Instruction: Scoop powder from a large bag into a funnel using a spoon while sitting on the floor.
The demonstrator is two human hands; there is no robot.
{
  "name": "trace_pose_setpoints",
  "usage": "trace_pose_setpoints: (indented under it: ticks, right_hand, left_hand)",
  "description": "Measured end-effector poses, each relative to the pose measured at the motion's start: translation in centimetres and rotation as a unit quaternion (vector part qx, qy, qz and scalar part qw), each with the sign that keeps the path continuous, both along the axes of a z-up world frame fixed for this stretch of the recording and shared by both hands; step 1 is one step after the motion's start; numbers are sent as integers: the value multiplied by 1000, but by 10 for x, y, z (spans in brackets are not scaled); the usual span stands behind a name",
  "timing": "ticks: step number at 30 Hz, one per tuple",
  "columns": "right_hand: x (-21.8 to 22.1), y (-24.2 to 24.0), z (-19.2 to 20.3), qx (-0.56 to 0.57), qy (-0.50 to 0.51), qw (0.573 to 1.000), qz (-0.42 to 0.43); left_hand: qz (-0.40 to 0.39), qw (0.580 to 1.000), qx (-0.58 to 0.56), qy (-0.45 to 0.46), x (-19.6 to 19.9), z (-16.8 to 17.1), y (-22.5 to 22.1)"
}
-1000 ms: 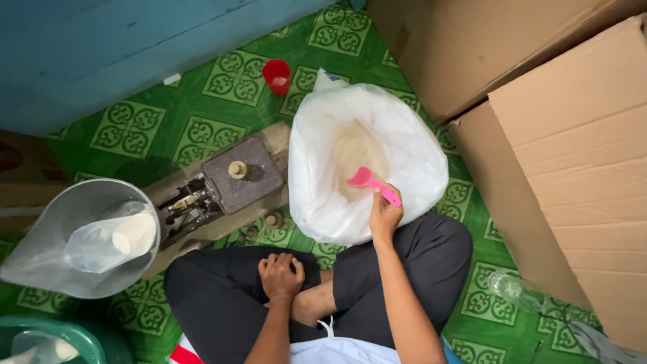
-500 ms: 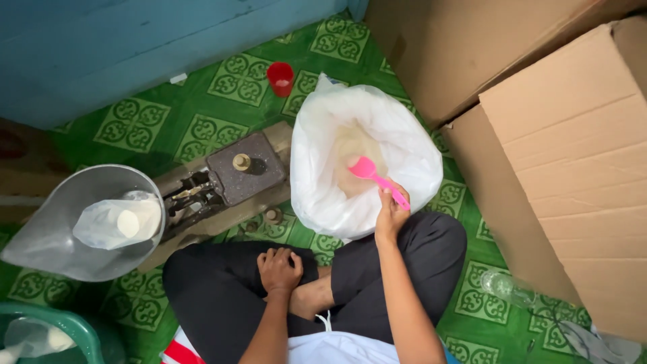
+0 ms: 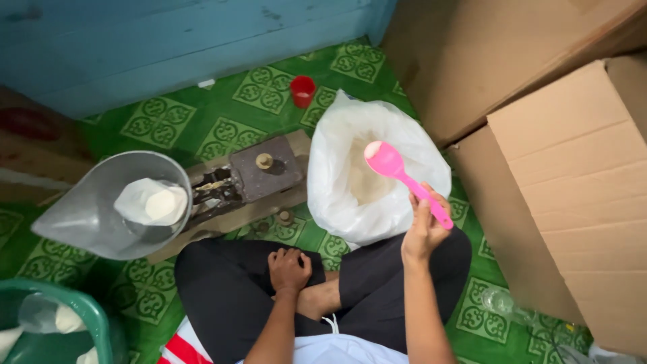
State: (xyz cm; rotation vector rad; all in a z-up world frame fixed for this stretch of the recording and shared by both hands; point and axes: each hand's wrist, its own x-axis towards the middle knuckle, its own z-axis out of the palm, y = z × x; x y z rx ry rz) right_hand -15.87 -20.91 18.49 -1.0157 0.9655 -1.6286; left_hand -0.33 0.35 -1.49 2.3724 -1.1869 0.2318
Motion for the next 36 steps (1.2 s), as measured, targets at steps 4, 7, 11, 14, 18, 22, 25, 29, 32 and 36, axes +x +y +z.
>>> trace_pose_setpoints:
  ticks: [4,7,11,14,18,22,25,29,32,36]
  right_hand:
    - [14,13,28,-73,13,996,47]
    - [31,26,48,-101,8,991,87]
    - [61,50,76,-113,4,984,137]
    - [86,71,95,-115,-1,978,174]
    - [122,103,118,-93,11,974,204]
    - [159,127,126,-120,16,958,261]
    - [183,143,127,-152,73,942,289]
    - [212,165,140,-198,162,911,325]
    - [226,174,139,-216,181,892,354]
    - [234,175,135,-269,203,857,391]
  left_hand:
    - [-5,1000,-20,9,3,6,1]
    - [-3,999,-28,20,4,7,1]
    - [-5,998,-60,33,4,-2,1]
    - [8,997,-68,40,3,3,1]
    - [-35,993,-53,96,5,4,7]
    - [-51,989,-60,128,5,-3,7]
    - [-49,987,-89,122,5,-2,8]
    - [-59,985,-105,125,7,-1,7]
    - [-49,984,-100,140,7,0,7]
    - [-56,977,-81,190,7,-5,7]
